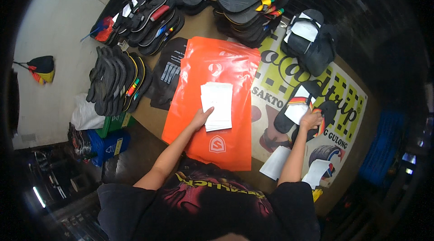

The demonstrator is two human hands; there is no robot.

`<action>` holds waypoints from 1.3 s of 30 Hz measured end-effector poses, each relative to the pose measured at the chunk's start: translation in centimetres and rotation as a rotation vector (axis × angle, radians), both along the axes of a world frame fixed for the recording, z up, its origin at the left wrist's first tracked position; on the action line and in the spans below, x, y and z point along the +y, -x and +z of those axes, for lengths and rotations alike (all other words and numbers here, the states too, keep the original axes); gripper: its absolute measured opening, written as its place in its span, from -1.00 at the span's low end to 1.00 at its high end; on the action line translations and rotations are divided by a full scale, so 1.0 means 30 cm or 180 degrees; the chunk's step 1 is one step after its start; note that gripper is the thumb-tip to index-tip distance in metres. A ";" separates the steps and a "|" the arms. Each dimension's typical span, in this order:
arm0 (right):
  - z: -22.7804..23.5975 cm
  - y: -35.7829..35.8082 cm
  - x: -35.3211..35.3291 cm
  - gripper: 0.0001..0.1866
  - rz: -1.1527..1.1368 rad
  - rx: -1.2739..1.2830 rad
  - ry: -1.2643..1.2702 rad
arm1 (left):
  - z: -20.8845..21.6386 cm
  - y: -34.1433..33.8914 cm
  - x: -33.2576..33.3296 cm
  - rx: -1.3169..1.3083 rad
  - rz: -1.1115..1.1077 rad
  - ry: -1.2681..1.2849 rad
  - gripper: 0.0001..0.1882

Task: The person stands at a cluttered table and organizes footwear. They pick up flip-flops and sandals, place them into an orange plastic bag, and handle small white paper slips. The person also stacks several pairs of flip-flops on the table.

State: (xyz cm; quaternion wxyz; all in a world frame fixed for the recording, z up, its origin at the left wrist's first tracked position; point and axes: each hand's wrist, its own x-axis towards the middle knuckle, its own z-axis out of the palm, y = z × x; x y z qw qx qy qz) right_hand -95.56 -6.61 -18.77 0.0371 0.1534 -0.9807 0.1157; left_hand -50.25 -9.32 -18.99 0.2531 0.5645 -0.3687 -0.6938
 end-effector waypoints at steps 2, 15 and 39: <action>0.001 0.017 -0.015 -0.50 0.0103 0.0082 -0.0028 | -0.007 -0.003 0.003 -0.0049 0.0015 0.0012 -0.54; 0.493 0.045 -0.234 -0.68 0.1535 0.0325 0.1983 | -0.070 -0.008 0.015 0.0151 0.0071 0.0310 -0.58; 0.532 -0.422 -0.137 -0.49 0.4210 -0.2536 0.0511 | 0.222 0.068 0.098 0.1293 -0.1210 -0.0262 -0.55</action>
